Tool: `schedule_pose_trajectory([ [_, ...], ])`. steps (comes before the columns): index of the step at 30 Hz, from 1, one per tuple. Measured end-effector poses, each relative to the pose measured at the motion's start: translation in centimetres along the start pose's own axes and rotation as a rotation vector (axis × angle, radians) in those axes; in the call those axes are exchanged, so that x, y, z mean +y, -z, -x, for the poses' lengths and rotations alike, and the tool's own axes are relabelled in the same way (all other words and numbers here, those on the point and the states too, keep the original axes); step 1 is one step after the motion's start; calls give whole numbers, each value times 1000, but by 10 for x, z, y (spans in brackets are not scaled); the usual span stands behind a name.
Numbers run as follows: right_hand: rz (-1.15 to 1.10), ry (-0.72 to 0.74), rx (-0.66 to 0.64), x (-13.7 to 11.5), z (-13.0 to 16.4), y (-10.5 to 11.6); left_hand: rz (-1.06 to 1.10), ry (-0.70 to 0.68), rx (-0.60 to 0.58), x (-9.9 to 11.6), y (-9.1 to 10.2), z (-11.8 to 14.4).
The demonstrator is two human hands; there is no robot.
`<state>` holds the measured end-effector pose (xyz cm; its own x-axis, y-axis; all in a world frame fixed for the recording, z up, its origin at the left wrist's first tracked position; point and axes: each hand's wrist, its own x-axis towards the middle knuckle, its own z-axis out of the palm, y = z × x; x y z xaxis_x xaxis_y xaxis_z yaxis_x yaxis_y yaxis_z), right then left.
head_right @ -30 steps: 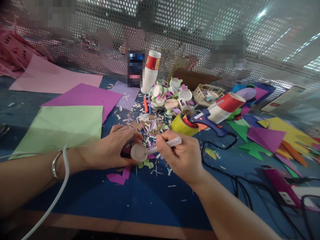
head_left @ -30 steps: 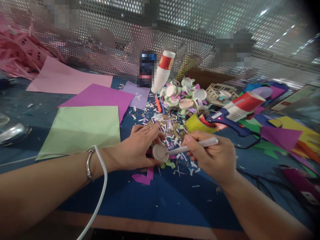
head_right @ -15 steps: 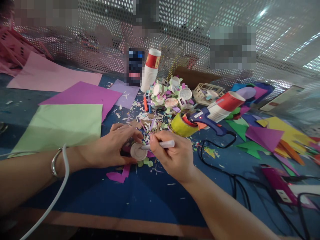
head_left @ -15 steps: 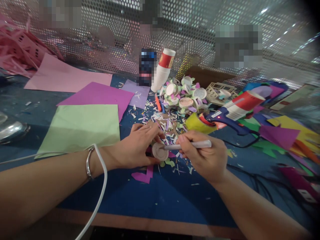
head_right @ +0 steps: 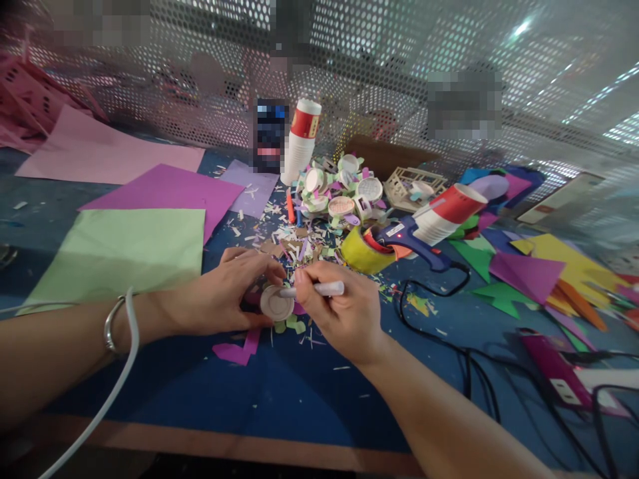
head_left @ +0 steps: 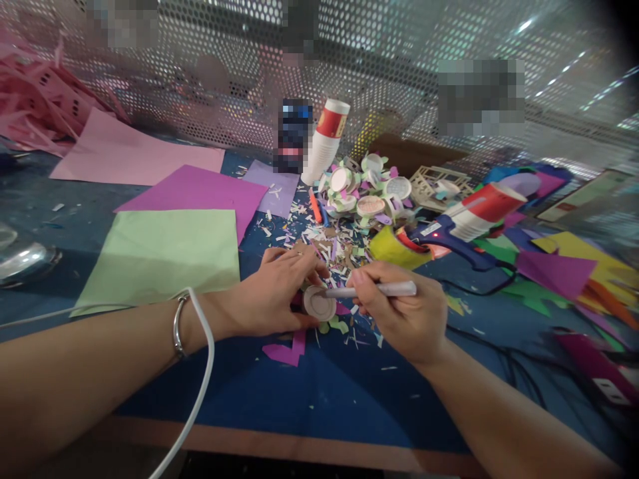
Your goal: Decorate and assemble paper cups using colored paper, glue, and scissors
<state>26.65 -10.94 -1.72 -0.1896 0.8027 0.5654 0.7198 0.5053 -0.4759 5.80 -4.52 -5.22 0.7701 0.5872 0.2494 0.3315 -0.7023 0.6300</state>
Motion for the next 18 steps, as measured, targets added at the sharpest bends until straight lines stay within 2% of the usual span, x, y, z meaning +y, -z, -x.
schedule_pose_trajectory([
  [18, 63, 30, 6, 4, -1, 3, -5, 10, -5, 0, 1, 1],
])
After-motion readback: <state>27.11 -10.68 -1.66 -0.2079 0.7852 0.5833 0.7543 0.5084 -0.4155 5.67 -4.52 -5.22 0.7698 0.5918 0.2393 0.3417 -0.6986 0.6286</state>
